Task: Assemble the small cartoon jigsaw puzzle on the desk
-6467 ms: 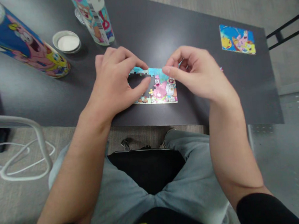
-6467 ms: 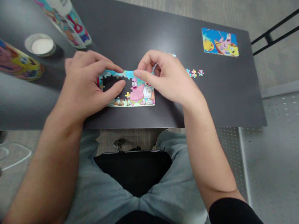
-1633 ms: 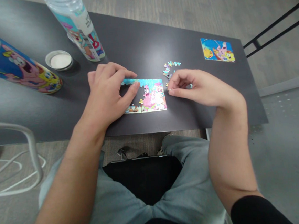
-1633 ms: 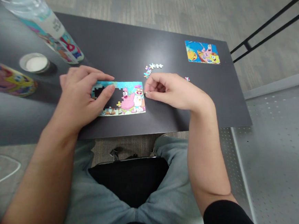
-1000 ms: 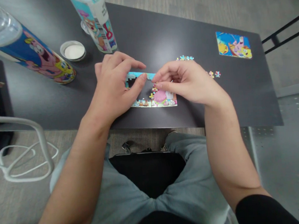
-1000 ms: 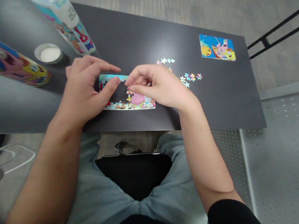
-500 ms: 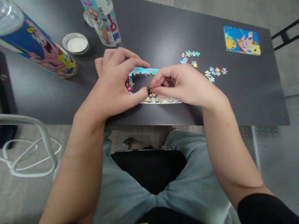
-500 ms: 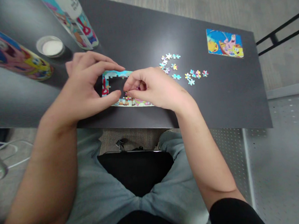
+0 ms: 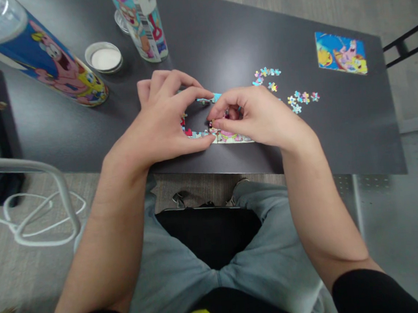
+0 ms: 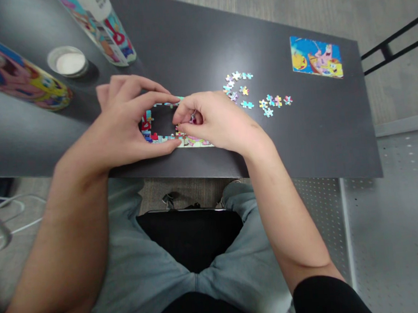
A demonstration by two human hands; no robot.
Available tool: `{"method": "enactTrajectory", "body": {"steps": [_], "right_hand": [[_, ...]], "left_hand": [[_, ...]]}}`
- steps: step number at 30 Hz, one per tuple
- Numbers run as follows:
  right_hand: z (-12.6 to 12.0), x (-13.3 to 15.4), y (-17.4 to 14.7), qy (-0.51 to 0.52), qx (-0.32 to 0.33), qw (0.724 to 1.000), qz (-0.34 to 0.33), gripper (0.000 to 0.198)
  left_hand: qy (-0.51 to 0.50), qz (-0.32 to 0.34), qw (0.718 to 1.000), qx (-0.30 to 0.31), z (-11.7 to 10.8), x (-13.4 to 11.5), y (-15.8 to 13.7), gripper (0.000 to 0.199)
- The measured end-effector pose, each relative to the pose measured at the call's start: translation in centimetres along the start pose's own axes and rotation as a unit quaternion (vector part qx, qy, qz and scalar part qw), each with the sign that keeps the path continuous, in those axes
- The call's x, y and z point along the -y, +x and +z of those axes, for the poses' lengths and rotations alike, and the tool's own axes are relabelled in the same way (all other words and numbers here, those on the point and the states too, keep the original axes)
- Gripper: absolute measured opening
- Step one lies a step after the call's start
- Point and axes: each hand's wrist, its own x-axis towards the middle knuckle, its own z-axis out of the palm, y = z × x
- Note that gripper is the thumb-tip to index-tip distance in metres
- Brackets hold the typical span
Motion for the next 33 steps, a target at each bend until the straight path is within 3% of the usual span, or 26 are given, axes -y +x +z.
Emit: {"method": "enactTrajectory", "body": {"steps": [6, 10, 15, 22, 28, 33], "right_hand": [[-0.6, 0.0, 0.0, -0.030, -0.017, 0.999, -0.026, 0.007], [-1.9, -0.8, -0.8, -0.043, -0.085, 0.995, -0.014, 0.012], [-4.9, -4.0, -1.9, -0.083, -0.194, 0.977, 0.009, 0.024], [-7.3, -8.9, -2.6, -0.133, -0.277, 0.951, 0.024, 0.008], [-6.6, -8.0, -2.8, -0.134, -0.249, 0.958, 0.040, 0.015], [-6.9, -6.4, -3.2, -0.101, -0.148, 0.984, 0.008, 0.018]], "left_hand": [[0.018, 0.007, 1.000, 0.005, 0.1, 0.1, 0.1, 0.059], [0.015, 0.000, 0.999, -0.028, 0.6, 0.2, 0.2, 0.051], [0.064, -0.026, 0.998, -0.011, 0.7, -0.8, 0.2, 0.053], [0.071, -0.029, 0.997, -0.007, 0.7, -0.7, 0.5, 0.059], [0.067, -0.022, 0.997, -0.014, 1.0, 0.2, 0.6, 0.065], [0.079, -0.016, 0.997, -0.015, 1.0, 0.2, 0.6, 0.063]]}}
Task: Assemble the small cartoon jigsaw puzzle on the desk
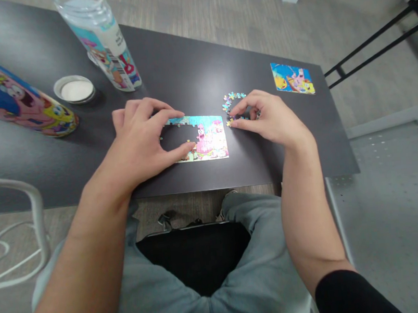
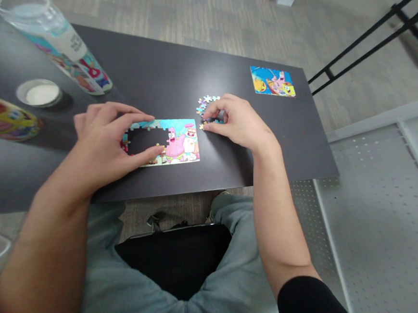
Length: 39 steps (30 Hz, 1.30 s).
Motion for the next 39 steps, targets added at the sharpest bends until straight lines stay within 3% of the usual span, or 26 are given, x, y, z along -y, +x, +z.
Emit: {"method": "enactTrajectory", "body": {"steps": [10, 18, 21, 25, 27, 33, 39], "right_hand": [[0.0, 0.1, -0.1, -0.021, 0.024, 0.999, 0.013, 0.015], [0.3, -0.4, -0.4, 0.031, 0.044, 0.998, 0.020, 0.021], [0.2, -0.7, -0.4, 0.034, 0.014, 0.999, 0.004, 0.015], [0.0, -2.0, -0.1, 0.026, -0.103, 0.994, 0.021, 0.009], [0.0, -2.8, 0.2, 0.016, -0.131, 0.990, 0.040, 0.009], [0.3, -3.4, 0.6, -0.038, -0.111, 0.991, 0.062, 0.014], [-0.1, -2.8, 0.4, -0.040, -0.084, 0.992, 0.080, 0.013]], "left_hand": [[-0.015, -0.037, 0.999, -0.022, -0.4, -0.1, 0.3, 0.045], [-0.025, -0.032, 0.998, -0.041, -0.6, 0.4, 0.1, 0.047], [-0.034, -0.032, 0.998, -0.045, -0.5, 0.5, 0.1, 0.041], [-0.044, -0.042, 0.997, -0.044, -0.6, 0.4, 0.3, 0.040], [-0.046, -0.054, 0.997, -0.040, -0.6, 0.2, 0.5, 0.042], [-0.036, -0.064, 0.997, -0.030, -0.7, 0.0, 0.6, 0.066], [-0.030, -0.065, 0.997, -0.030, -0.7, -0.1, 0.6, 0.063]]}}
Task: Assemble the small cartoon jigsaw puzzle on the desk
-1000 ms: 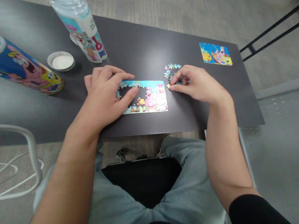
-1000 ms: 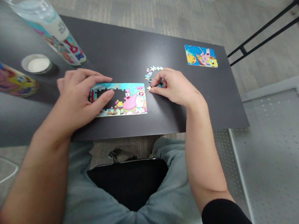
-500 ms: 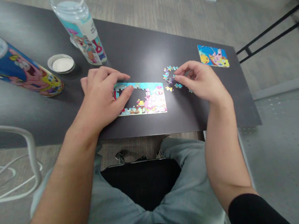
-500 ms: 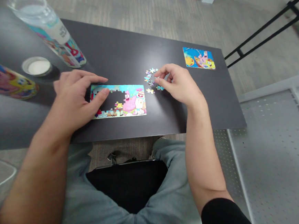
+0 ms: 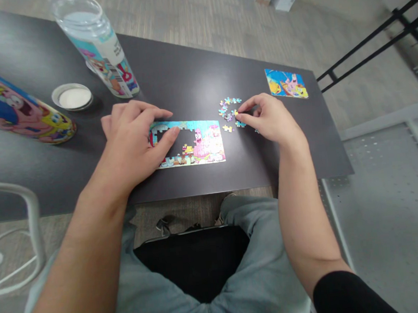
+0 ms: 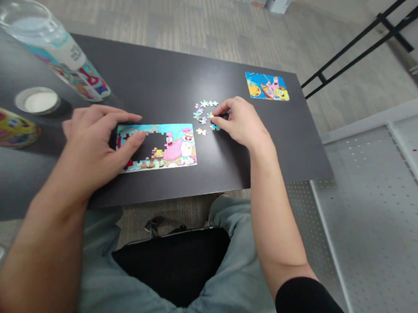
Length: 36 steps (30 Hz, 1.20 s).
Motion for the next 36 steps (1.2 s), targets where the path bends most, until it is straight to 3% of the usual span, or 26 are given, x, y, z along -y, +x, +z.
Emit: {"method": "enactTrajectory", "body": {"steps": [3, 8, 14, 17, 21, 24, 28, 36], "right_hand": [[0.2, 0.5, -0.1, 0.036, 0.015, 0.999, 0.017, 0.016], [1.3, 0.9, -0.1, 0.085, 0.007, 0.996, 0.004, 0.018], [1.2, 3.0, -0.2, 0.140, 0.021, 0.990, -0.009, 0.020], [1.6, 5.9, -0.9, 0.156, 0.054, 0.985, -0.039, 0.018], [3.5, 9.8, -2.1, 0.192, 0.148, 0.965, -0.099, 0.012], [4.8, 11.4, -2.6, 0.209, 0.204, 0.952, -0.090, 0.007], [5.5, 11.8, -2.7, 0.182, 0.235, 0.953, -0.064, 0.013], [6.0, 11.9, -2.3, 0.152, 0.242, 0.954, -0.089, 0.011]], "left_hand": [[0.001, -0.007, 1.000, 0.004, -0.1, -0.2, 0.0, 0.065], [0.004, 0.010, 1.000, -0.007, 0.0, 0.2, 0.0, 0.047], [0.006, 0.029, 0.999, -0.012, 0.0, 0.5, -0.3, 0.054], [0.011, -0.001, 1.000, -0.007, -0.2, 0.0, -0.3, 0.054], [-0.002, -0.033, 0.999, -0.018, -0.3, -0.4, -0.3, 0.062], [-0.011, -0.042, 0.999, -0.019, -0.3, -0.5, -0.4, 0.066], [-0.005, -0.047, 0.999, -0.009, -0.5, -0.7, -0.6, 0.063], [0.008, -0.047, 0.999, -0.001, -0.6, -0.8, -0.9, 0.065]]}}
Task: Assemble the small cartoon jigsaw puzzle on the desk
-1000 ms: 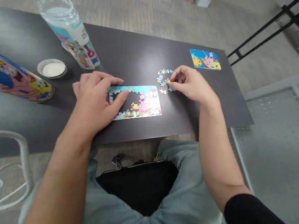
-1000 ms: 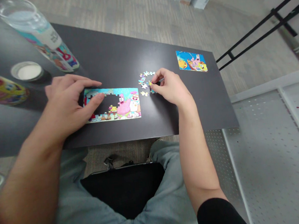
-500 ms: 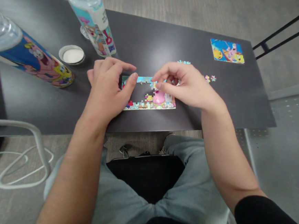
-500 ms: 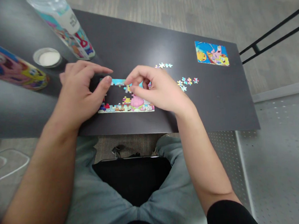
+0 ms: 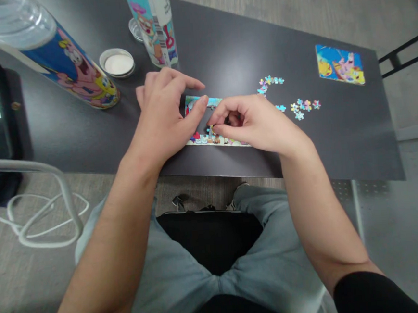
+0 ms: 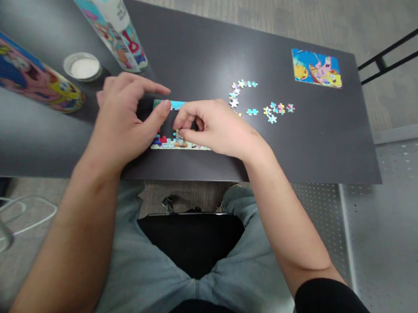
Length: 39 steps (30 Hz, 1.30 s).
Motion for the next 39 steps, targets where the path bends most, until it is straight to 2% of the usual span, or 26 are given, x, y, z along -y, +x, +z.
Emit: {"method": "enactTrajectory", "body": {"steps": [6, 11, 17, 21, 25, 28, 32, 36, 39], "right_hand": [[0.1, -0.4, 0.2, -0.010, -0.011, 1.000, 0.000, 0.015], [0.0, -0.7, 0.4, -0.033, -0.020, 0.998, -0.046, 0.001], [-0.5, -0.3, 0.3, -0.048, -0.034, 0.998, -0.034, 0.020], [-1.9, -0.9, -0.4, -0.055, -0.086, 0.994, -0.046, 0.015], [-4.8, -1.9, -2.1, -0.090, -0.152, 0.984, -0.006, 0.015], [-7.0, -3.1, -3.6, -0.124, -0.175, 0.976, 0.021, 0.012], [-8.7, -4.9, -5.0, -0.151, -0.171, 0.973, 0.045, 0.014], [-8.6, -6.0, -4.9, -0.157, -0.152, 0.974, 0.058, 0.024], [-8.3, -6.0, -4.6, -0.155, -0.131, 0.978, 0.051, 0.021]], "left_hand": [[0.005, 0.010, 1.000, 0.002, 0.0, 0.3, -0.1, 0.062], [-0.008, 0.006, 1.000, 0.002, -0.1, 0.3, -0.2, 0.057], [0.014, 0.008, 1.000, 0.014, -0.3, 0.2, -0.3, 0.061], [0.004, 0.014, 1.000, 0.020, -0.5, -0.2, -0.5, 0.062], [-0.011, 0.044, 0.999, 0.025, -0.2, 0.1, -0.5, 0.064], [-0.026, 0.067, 0.997, 0.019, 0.5, 1.1, -0.2, 0.064], [-0.053, 0.092, 0.994, 0.003, 1.4, 2.3, 0.3, 0.064], [-0.055, 0.090, 0.994, 0.005, 1.7, 2.6, 0.5, 0.066], [-0.039, 0.086, 0.996, 0.011, 1.6, 2.5, 0.6, 0.068]]}}
